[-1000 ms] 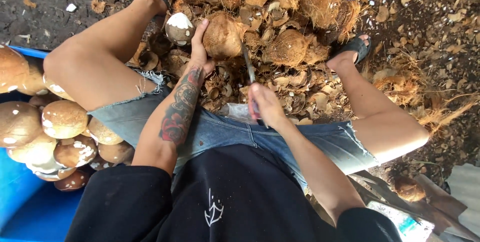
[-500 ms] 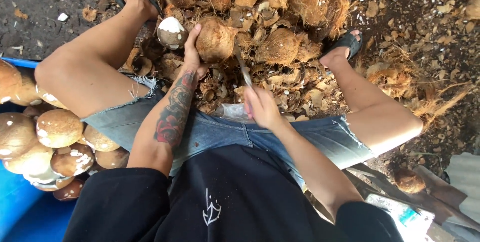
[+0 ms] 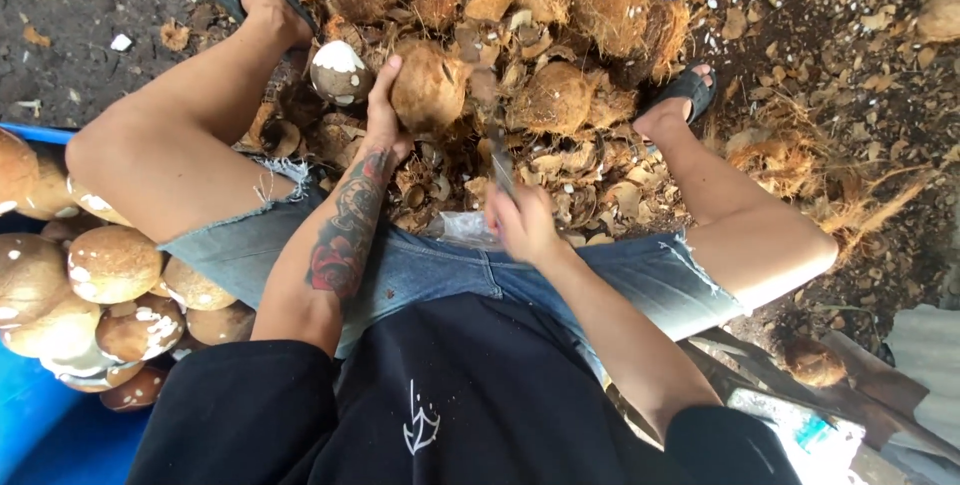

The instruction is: Peeling the outer husk of coconuts using a machete and placing them in a blue bin.

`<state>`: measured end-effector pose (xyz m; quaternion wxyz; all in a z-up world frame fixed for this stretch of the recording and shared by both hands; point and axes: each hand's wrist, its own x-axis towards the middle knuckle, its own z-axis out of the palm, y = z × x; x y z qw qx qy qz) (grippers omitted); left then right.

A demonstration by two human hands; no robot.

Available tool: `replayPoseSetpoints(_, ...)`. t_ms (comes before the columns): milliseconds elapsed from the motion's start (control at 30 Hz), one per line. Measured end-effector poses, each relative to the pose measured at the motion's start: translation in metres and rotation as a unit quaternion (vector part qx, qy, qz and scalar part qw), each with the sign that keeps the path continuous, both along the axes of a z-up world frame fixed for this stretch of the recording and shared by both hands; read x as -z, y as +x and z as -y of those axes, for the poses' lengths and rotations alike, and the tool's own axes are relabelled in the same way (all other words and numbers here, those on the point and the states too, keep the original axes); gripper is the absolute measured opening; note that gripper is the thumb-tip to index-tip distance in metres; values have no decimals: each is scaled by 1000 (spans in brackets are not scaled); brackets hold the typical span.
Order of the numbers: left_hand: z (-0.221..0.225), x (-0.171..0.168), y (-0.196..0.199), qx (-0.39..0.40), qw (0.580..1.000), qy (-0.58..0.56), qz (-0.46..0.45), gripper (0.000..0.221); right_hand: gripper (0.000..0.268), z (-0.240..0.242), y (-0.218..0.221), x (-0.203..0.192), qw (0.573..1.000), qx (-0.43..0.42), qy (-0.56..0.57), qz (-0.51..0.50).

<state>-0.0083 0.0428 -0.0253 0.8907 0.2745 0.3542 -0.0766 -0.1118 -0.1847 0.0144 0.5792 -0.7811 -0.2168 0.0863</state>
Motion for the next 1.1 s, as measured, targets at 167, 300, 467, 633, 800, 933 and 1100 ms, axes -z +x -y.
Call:
replayPoseSetpoints(167,-1,33,-1,17,998,58,18,95,61,-17,10,-83,928,46,-117,-350)
replayPoseSetpoints(300,-4,52,-10,6,989,150,2,73,63,-18,7,-144,988,-50,116,-85)
replayPoseSetpoints(467,0,40,10,2,996,93,17,85,26,16,12,-9,980,-99,155,78)
replayPoseSetpoints(633,0,34,-2,45,988,143,38,92,69,-14,19,-60,902,30,-258,-344)
replayPoseSetpoints(800,13,-10,4,22,999,33,-9,98,62,-23,11,-63,898,92,-171,-396)
replayPoseSetpoints(933,21,-28,-12,-40,996,-60,-47,101,76,-69,21,-112,883,205,115,-407)
replayPoseSetpoints(1100,0,-39,11,31,999,24,-8,111,66,-72,31,-119,946,120,142,-266)
